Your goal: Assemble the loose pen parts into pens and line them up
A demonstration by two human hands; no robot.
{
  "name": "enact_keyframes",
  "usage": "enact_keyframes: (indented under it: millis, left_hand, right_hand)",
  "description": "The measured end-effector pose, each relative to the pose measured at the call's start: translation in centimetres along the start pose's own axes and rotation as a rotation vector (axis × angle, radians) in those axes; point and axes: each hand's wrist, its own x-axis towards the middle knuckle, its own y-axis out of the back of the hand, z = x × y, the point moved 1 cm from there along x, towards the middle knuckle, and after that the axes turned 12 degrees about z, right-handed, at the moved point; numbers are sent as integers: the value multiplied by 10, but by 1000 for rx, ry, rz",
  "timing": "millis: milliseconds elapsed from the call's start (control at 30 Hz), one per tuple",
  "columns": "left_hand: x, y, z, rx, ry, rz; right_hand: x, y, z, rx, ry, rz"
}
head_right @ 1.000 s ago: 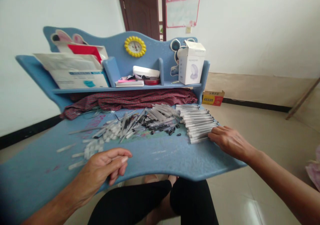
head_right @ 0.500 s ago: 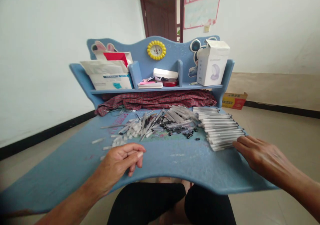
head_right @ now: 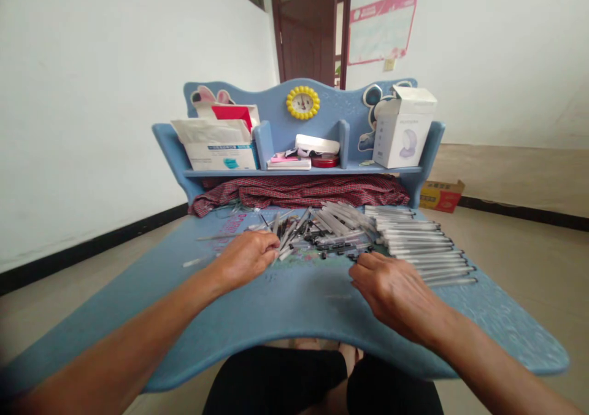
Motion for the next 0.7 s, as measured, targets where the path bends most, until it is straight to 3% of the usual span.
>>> enact_keyframes:
  millis: [167, 333, 500, 700]
  left_hand:
    - [13, 3, -12, -40, 34, 3]
    - [13, -12, -26, -165, 10, 195]
    - [3, -27, -32, -179, -39, 260]
    - [0, -21, -35, -182, 9, 263]
  right_hand:
    - [32, -14, 6, -62, -120, -190]
    - [66, -29, 17, -236, -313, -317]
    - [102, -45, 19, -292, -409, -366]
    - [130, -74, 17, -285, -479, -412]
